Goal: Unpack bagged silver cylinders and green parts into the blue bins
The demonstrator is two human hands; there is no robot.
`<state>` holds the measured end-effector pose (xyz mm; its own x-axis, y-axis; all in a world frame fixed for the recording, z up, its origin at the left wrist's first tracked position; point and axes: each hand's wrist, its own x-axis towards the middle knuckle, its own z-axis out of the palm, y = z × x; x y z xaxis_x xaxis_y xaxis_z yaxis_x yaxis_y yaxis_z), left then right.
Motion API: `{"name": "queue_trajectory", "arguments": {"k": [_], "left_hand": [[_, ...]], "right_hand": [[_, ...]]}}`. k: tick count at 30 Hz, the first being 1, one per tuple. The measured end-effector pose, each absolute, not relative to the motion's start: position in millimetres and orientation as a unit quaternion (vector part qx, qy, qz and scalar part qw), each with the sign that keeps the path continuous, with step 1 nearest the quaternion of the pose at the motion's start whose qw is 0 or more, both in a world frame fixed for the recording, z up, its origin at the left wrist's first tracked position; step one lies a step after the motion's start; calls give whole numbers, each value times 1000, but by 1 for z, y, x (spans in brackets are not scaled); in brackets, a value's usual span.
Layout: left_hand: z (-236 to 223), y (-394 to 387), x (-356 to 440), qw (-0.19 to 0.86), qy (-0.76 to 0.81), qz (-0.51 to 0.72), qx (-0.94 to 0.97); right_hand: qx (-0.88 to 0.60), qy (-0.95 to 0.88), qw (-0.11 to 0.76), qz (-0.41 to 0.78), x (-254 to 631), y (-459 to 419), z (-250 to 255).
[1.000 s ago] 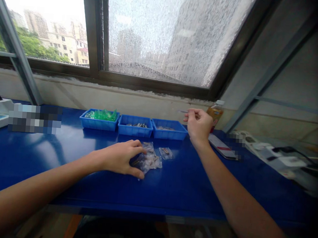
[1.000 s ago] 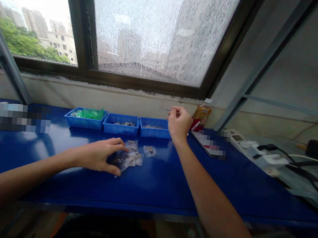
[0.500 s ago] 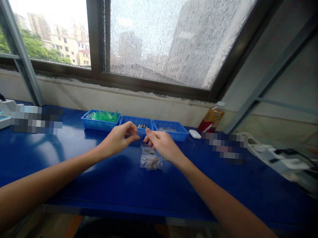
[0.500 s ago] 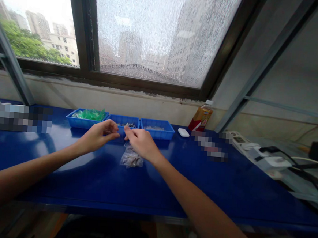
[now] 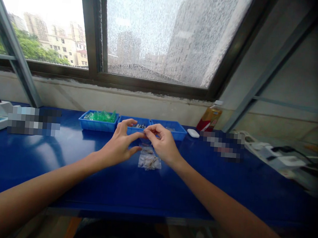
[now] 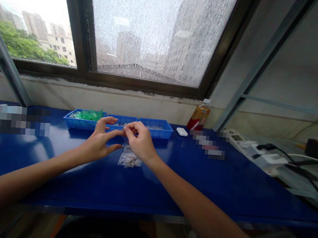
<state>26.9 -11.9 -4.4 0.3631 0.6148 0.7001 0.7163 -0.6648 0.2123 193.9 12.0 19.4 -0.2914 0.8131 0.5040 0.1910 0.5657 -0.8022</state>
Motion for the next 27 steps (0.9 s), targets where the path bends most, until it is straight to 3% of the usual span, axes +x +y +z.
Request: {"name": "queue_trajectory", "arguments": {"k": [3, 6, 8, 11, 13, 17, 20, 23, 27], "left_hand": [[-4, -7, 28, -81, -439, -423, -789], [3, -7, 28, -321, -433, -456, -708], [8, -7, 28, -394, -418, -479, -664], [10, -8, 29, -358, -415, -499, -671], [8, -8, 28, -270, -430, -501, -701], [4, -9, 22, 17, -405, -439, -802], [6, -12, 20, 138, -360, -371, -845], [9, -14, 24, 105, -372, -368, -846], [7, -9, 28, -176, -442, -431, -767]], "right_hand": [[-327, -785, 504, 150, 197, 11, 21], [-296, -826, 478, 50, 197, 8, 21], [-284, -842, 458, 10, 196, 6, 20], [-297, -840, 453, 5, 194, 4, 18], [-322, -830, 454, 42, 193, 5, 18], [-369, -779, 434, 262, 192, 11, 18], [-393, -713, 403, 419, 191, 16, 16], [-395, -723, 426, 375, 192, 17, 13], [-318, -819, 455, 141, 195, 15, 12]]}}
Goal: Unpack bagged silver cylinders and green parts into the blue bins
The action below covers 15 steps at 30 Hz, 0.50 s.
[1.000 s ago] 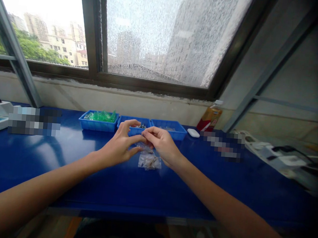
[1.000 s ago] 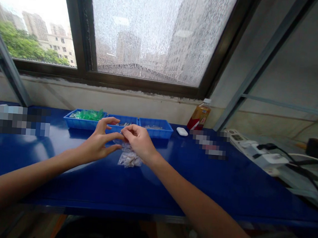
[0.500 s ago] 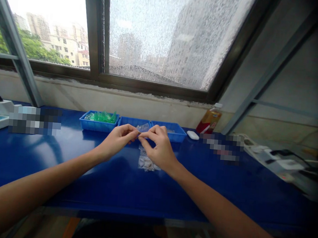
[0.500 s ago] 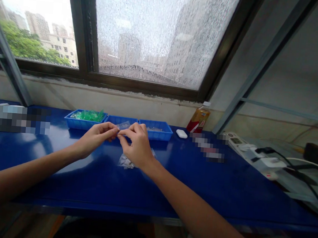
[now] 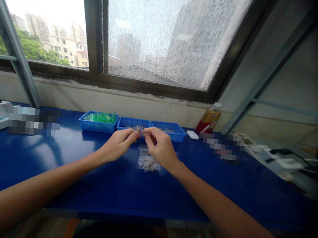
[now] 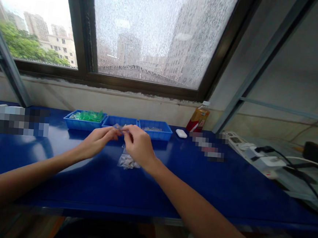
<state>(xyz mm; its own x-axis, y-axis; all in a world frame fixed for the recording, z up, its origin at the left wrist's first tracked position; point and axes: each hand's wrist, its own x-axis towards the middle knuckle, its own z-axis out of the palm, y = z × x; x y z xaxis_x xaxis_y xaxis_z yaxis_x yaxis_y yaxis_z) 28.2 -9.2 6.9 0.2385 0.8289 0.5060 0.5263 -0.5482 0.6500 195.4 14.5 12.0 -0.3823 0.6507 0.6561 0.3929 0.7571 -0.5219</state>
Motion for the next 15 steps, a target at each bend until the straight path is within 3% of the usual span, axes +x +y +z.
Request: {"name": "queue_trajectory", "arguments": {"k": [3, 5, 9, 12, 15], "left_hand": [[5, -4, 27, 352, 454, 472, 669], [5, -2, 26, 355, 446, 483, 665], [8, -7, 25, 154, 440, 466, 752], [9, -12, 24, -32, 398, 428, 811], [8, -13, 24, -112, 345, 412, 836]], "right_hand": [[-259, -860, 432, 83, 196, 11, 11], [-244, -865, 427, 96, 194, 10, 11], [-291, -826, 442, 192, 192, 11, 14], [-354, -751, 434, 351, 193, 14, 17], [-368, -665, 411, 503, 192, 16, 17]]}}
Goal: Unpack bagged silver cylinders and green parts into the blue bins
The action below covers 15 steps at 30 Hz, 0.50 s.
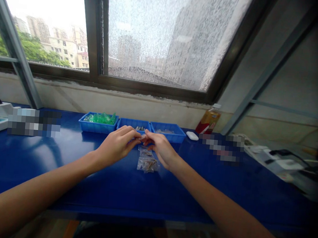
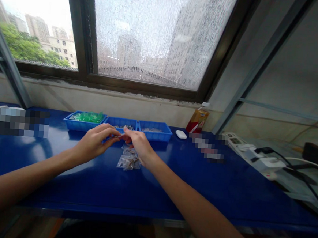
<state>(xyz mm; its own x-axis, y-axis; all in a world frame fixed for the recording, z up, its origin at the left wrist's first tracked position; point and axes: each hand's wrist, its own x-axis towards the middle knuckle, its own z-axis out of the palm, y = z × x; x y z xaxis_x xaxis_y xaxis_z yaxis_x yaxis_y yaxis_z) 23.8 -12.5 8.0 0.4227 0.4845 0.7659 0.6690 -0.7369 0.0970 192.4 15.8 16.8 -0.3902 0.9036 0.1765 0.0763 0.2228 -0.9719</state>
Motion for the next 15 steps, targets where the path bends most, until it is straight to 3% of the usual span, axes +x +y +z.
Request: {"name": "queue_trajectory", "arguments": {"k": [3, 5, 10, 12, 15], "left_hand": [[4, -12, 24, 116, -334, -406, -843], [1, -13, 27, 88, -344, -400, -845], [-4, -19, 36, 19, -363, -342, -866], [-7, -15, 40, 18, -374, -311, -873], [-14, -2, 42, 26, -401, -260, -878]], "right_hand": [[-373, -654, 393, 528, 192, 17, 17], [-401, -679, 417, 452, 197, 22, 20], [-480, -711, 514, -2, 236, 57, 34], [-521, -705, 472, -89, 253, 73, 35], [-565, -729, 373, -100, 261, 83, 31]]}}
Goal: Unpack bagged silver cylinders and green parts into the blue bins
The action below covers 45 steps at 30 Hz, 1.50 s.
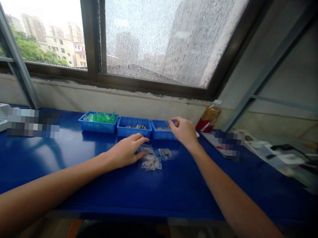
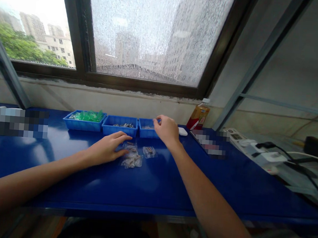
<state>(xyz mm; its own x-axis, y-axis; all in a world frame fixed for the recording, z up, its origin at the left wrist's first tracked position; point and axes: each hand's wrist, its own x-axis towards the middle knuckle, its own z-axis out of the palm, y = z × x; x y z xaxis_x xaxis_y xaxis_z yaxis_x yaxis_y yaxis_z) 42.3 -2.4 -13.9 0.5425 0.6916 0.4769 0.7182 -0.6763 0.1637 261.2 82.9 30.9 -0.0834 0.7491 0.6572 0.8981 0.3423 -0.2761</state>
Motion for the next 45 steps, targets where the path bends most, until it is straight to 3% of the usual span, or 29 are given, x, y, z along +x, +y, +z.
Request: {"name": "queue_trajectory", "arguments": {"k": [4, 7, 13, 18, 20, 23, 27, 30, 32, 35, 40, 43, 45], "left_hand": [[-18, 14, 40, 22, -422, -215, -880], [-16, 17, 36, 14, -436, -291, -851], [-5, 9, 24, -78, -493, -472, -727], [-1, -2, 27, -3, -407, -478, -779], [-3, -4, 30, 13, -362, -446, -819], [-4, -5, 33, -23, -365, -412, -835], [1, -3, 32, -229, -451, -428, -749], [4, 0, 30, -375, -482, -461, -644], [3, 1, 29, -403, -483, -472, -617], [2, 2, 27, -323, -486, -503, -638], [1, 0, 22, -6, -410, -499, -764], [0, -2, 22, 36, -354, -465, -811], [-1, -2, 23, 46, -337, -443, -829]], "right_hand": [[-510, -804, 306, -19, 241, 66, 25], [-445, -844, 279, 110, 220, 48, 21], [-463, -710, 351, 399, 204, 33, 23], [-439, -654, 299, 538, 204, 27, 26], [-414, -665, 330, 528, 202, 26, 22], [-383, -747, 397, 370, 200, 26, 14], [-346, -831, 403, 165, 200, 25, 9], [-318, -848, 399, 141, 200, 23, 9], [-295, -854, 400, 154, 199, 22, 9], [-280, -849, 386, 227, 196, 21, 10], [-351, -739, 316, 481, 196, 25, 12], [-336, -654, 338, 588, 198, 27, 14], [-325, -650, 364, 583, 198, 28, 14]]}}
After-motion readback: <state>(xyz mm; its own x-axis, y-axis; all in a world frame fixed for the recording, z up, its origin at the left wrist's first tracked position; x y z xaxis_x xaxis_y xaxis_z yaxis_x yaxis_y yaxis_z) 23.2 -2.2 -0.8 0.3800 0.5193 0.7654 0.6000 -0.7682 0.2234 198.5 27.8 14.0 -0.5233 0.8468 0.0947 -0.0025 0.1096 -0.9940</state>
